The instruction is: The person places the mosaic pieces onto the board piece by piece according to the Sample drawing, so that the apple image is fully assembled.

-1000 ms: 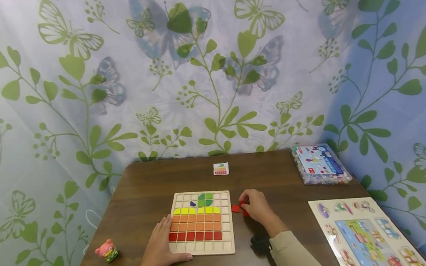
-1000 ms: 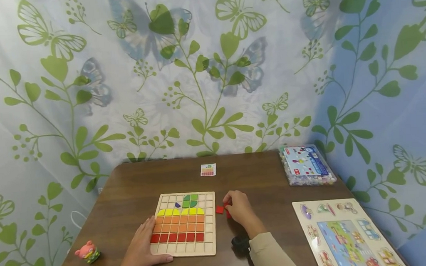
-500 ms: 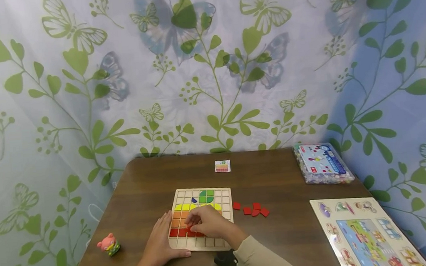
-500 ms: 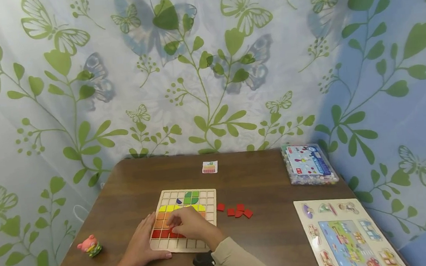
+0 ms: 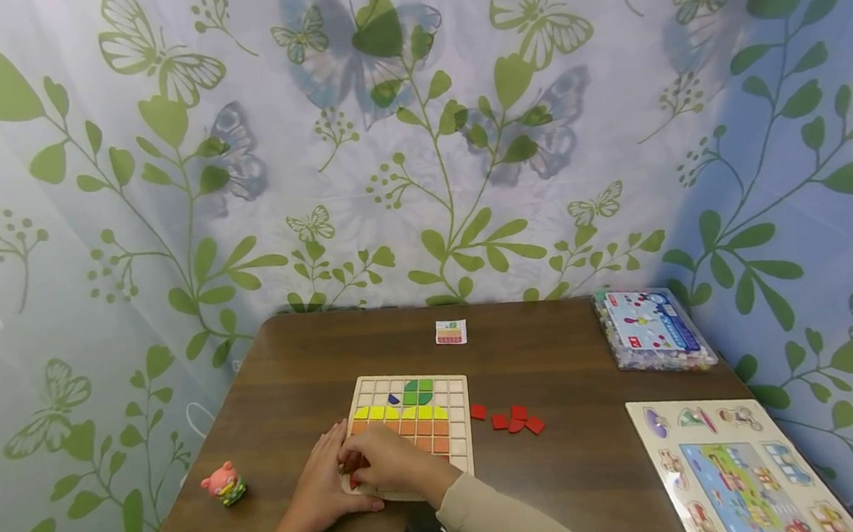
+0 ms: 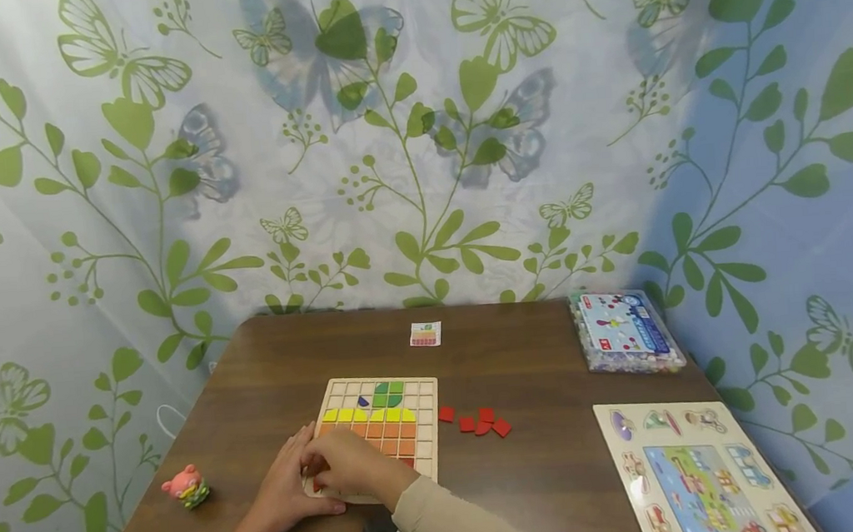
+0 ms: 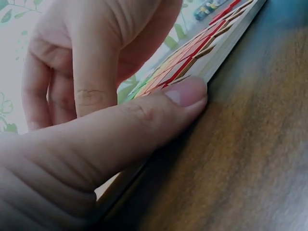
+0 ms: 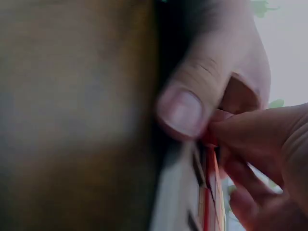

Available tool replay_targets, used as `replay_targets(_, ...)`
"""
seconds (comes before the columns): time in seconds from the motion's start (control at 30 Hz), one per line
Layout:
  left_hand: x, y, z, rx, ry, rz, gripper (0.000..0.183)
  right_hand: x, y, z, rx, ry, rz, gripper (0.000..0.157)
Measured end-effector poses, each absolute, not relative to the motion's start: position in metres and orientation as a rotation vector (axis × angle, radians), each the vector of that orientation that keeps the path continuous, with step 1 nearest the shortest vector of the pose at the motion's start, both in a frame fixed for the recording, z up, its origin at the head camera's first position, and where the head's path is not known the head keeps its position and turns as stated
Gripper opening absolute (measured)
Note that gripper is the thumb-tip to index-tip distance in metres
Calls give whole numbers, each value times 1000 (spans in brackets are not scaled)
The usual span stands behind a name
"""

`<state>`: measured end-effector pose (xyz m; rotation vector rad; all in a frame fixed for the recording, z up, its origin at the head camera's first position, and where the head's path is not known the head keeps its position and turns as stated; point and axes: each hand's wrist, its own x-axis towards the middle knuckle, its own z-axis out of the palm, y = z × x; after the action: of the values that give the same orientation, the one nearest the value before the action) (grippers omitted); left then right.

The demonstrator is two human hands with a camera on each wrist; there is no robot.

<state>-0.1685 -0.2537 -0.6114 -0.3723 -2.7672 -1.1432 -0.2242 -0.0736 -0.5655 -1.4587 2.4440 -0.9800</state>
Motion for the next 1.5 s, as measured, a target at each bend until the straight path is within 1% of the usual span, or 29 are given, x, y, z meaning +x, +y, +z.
replay_targets(0.2, -171, -255, -614, -375, -2767, -1075, 147, -214, -72, -573, -1505, 2675, -904, 9)
replay_targets(0.4, -171, -256, -615, -378, -2774, -1083, 148, -209, -74, -574, -1505, 2675, -944, 11)
replay_targets(0.6, -170, -255, -616, -397, -2740, -1066, 144, -209, -76, -578, -1651, 2710, -929, 10)
replay_targets(0.7, -170, -254, -615, -419, -2711, -1047, 140, -208, -78, -577, -1695, 2742, -911, 13)
replay_targets(0.8, -172, -254, -615, -437, -2710, -1020, 138, -206, -79, -576, -1625, 2763, -904, 13)
replay_targets(0.97, -173, -253, -616, -420, -2747, -983, 138, -201, -81, -574, -1311, 2781, -947, 9)
replay_targets(1.1, -174, -252, -616, -415, -2756, -964, 133, -198, -83, -575, -1124, 2799, -1017, 11)
replay_targets(1.23, -174, -252, -616, -414, -2751, -962, 131, -195, -81, -578, -1096, 2834, -1068, 10)
replay_targets(1.3, -173, -253, -616, -402, -2750, -970, 134, -193, -76, -579, -1120, 2827, -1107, 8)
replay_targets(1.37, -172, -253, -616, -376, -2760, -1003, 139, -191, -68, -580, -1136, 2816, -1177, 10)
replay_targets(1.43, -172, -253, -615, -354, -2787, -1029, 144, -192, -54, -582, -1121, 2824, -1255, 13)
replay_targets(1.5, -172, -252, -615, -327, -2821, -1048, 147, -197, -35, -584, -1070, 2890, -1326, 12)
